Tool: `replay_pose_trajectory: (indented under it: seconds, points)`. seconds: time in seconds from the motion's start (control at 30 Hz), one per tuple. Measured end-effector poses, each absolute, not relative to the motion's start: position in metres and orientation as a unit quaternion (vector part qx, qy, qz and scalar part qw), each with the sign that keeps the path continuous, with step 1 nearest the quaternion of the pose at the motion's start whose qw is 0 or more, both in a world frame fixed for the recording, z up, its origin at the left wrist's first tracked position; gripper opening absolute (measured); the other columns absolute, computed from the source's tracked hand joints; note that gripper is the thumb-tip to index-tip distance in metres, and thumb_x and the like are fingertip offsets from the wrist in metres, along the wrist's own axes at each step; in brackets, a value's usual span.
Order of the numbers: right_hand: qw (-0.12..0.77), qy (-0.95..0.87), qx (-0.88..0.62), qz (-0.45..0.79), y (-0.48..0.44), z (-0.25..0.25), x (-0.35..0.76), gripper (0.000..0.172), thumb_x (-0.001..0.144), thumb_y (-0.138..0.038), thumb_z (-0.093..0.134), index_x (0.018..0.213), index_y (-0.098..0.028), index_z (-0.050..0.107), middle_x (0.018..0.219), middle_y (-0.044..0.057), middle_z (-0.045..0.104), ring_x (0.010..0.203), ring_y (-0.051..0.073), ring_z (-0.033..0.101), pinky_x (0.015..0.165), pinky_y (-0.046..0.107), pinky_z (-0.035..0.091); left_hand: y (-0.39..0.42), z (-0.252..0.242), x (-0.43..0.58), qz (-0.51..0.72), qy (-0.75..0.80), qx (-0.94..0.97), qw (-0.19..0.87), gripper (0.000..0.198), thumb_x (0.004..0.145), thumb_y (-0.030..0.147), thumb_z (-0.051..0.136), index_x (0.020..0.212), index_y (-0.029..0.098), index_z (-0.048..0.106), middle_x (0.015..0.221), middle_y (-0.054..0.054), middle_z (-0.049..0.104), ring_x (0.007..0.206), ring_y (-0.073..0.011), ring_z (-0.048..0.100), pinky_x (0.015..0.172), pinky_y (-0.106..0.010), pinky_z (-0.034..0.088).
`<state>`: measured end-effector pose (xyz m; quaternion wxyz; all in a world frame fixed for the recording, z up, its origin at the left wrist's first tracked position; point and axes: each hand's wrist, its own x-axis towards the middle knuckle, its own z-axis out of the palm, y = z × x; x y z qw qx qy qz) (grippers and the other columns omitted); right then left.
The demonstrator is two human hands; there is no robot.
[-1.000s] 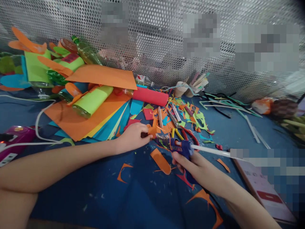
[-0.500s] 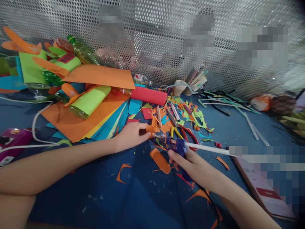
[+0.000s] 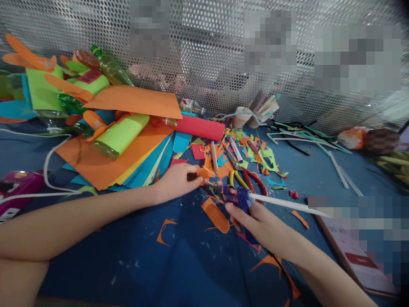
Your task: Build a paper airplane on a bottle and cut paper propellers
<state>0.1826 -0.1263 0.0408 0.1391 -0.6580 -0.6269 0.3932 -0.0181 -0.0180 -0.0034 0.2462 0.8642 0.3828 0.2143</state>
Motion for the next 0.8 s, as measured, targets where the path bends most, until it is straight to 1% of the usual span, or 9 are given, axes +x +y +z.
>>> replay_pose_trajectory:
  seconds: [0.17, 0.27, 0.43, 0.5, 0.63, 0.8]
  points:
    - [0.122, -0.636, -0.664, 0.373, -0.1251, 0.0440, 0.1832, 0.047, 0.084, -0.059, 0.036, 0.065, -0.019, 0.052, 0.058, -0.001, 0.053, 0.057, 0.015, 0.049, 0.053, 0.025, 0.040, -0.0184, -0.0017, -0.0182, 0.217, 0.392, 0.860, 0.245, 0.024, 0.080, 0.030, 0.046, 0.061, 0.017, 0.053, 0.056, 0.001, 0.052, 0.053, -0.0102, 0.044, 0.050, -0.025, 0.027]
    - [0.125, -0.632, -0.665, 0.377, -0.1256, 0.0429, 0.1821, 0.046, 0.083, -0.060, 0.037, 0.068, -0.020, 0.054, 0.060, 0.000, 0.054, 0.058, 0.016, 0.051, 0.054, 0.026, 0.042, -0.0182, -0.0022, -0.0181, 0.211, 0.390, 0.861, 0.248, 0.024, 0.080, 0.030, 0.046, 0.064, 0.016, 0.056, 0.055, 0.001, 0.052, 0.052, -0.0103, 0.044, 0.049, -0.025, 0.027]
    - [0.124, -0.626, -0.671, 0.377, -0.1271, 0.0401, 0.1818, 0.045, 0.082, -0.060, 0.039, 0.076, -0.020, 0.059, 0.069, 0.002, 0.060, 0.064, 0.018, 0.055, 0.054, 0.026, 0.044, -0.0182, -0.0039, -0.0182, 0.222, 0.380, 0.861, 0.256, 0.025, 0.082, 0.032, 0.044, 0.071, 0.017, 0.061, 0.059, -0.001, 0.056, 0.055, -0.0119, 0.047, 0.052, -0.026, 0.030]
    - [0.126, -0.622, -0.675, 0.377, -0.1272, 0.0402, 0.1825, 0.044, 0.081, -0.060, 0.040, 0.075, -0.020, 0.059, 0.069, 0.002, 0.061, 0.064, 0.018, 0.056, 0.053, 0.026, 0.044, -0.0184, -0.0033, -0.0180, 0.221, 0.382, 0.862, 0.248, 0.025, 0.081, 0.032, 0.044, 0.068, 0.017, 0.060, 0.058, 0.000, 0.055, 0.054, -0.0117, 0.046, 0.052, -0.026, 0.029]
    - [0.131, -0.608, -0.685, 0.379, -0.1268, 0.0402, 0.1834, 0.044, 0.081, -0.059, 0.042, 0.066, -0.020, 0.055, 0.062, 0.001, 0.060, 0.059, 0.017, 0.056, 0.048, 0.024, 0.043, -0.0187, -0.0009, -0.0175, 0.210, 0.393, 0.862, 0.242, 0.025, 0.080, 0.030, 0.046, 0.061, 0.017, 0.054, 0.054, 0.001, 0.050, 0.051, -0.0105, 0.043, 0.049, -0.025, 0.027]
    - [0.133, -0.612, -0.682, 0.379, -0.1272, 0.0390, 0.1826, 0.043, 0.080, -0.059, 0.043, 0.073, -0.020, 0.058, 0.063, 0.001, 0.061, 0.058, 0.016, 0.055, 0.048, 0.024, 0.042, -0.0185, -0.0020, -0.0179, 0.213, 0.389, 0.863, 0.241, 0.024, 0.081, 0.030, 0.046, 0.063, 0.017, 0.056, 0.055, 0.001, 0.052, 0.053, -0.0109, 0.044, 0.049, -0.025, 0.026]
